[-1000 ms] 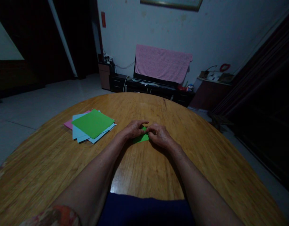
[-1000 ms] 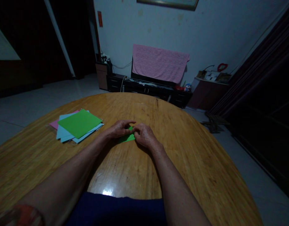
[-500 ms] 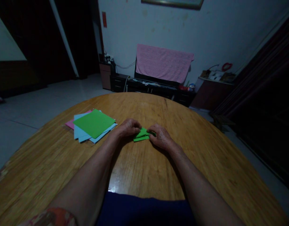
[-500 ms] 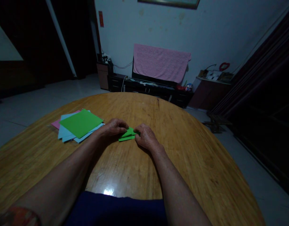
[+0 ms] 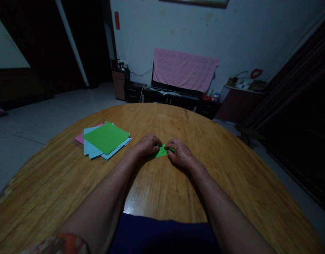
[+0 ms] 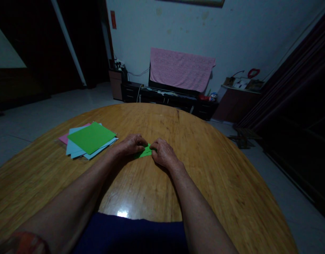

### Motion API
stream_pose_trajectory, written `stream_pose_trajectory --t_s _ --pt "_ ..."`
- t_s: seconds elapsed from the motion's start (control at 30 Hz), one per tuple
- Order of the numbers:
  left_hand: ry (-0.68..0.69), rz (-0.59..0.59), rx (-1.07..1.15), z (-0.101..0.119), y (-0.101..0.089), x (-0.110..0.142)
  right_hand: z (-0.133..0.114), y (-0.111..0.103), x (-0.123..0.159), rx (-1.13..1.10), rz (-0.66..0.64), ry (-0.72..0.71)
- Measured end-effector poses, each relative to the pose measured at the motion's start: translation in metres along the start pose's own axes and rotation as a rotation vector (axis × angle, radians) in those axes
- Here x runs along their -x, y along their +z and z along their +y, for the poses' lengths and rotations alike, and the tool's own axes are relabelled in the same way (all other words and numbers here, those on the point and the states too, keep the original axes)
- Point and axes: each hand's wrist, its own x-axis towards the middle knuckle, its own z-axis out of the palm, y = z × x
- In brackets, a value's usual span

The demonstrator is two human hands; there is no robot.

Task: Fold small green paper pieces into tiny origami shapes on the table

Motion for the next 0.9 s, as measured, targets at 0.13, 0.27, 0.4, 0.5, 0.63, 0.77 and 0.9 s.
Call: stream_pose_trajectory --t_s 0.13,0.27,0.4,0.5,0.63,0.77,0.9 --pt "0.031 0.02 -0.058 0.002 0.005 0.001 -0.004 -0.004 0.001 -0.007 -0.016 -0.017" --pt "0.138 0.021 -0.23 0.002 0.012 0.001 -0.005 -0.008 0.004 -0.056 -0.039 0.01" --pt "0.14 -0.104 -0.42 0.006 0.013 -0.002 -0.004 -0.015 0.006 -0.1 -0.103 0.043" --pt "0.132 -0.235 -0.557 0.01 0.008 -0.004 -0.004 -0.02 0.007 -0.131 -0.164 0.042" --pt "0.162 -0.323 -0.566 0.013 -0.001 -0.002 -0.002 -0.023 0.007 -0.149 -0.192 0.019" --pt "0.14 -0.374 -0.569 0.016 -0.007 0.001 0.002 -0.019 0.007 -0.148 -0.199 0.012" --pt "0.146 -0.38 -0.603 0.021 -0.005 0.002 0.004 -0.016 0.007 -0.129 -0.185 0.006"
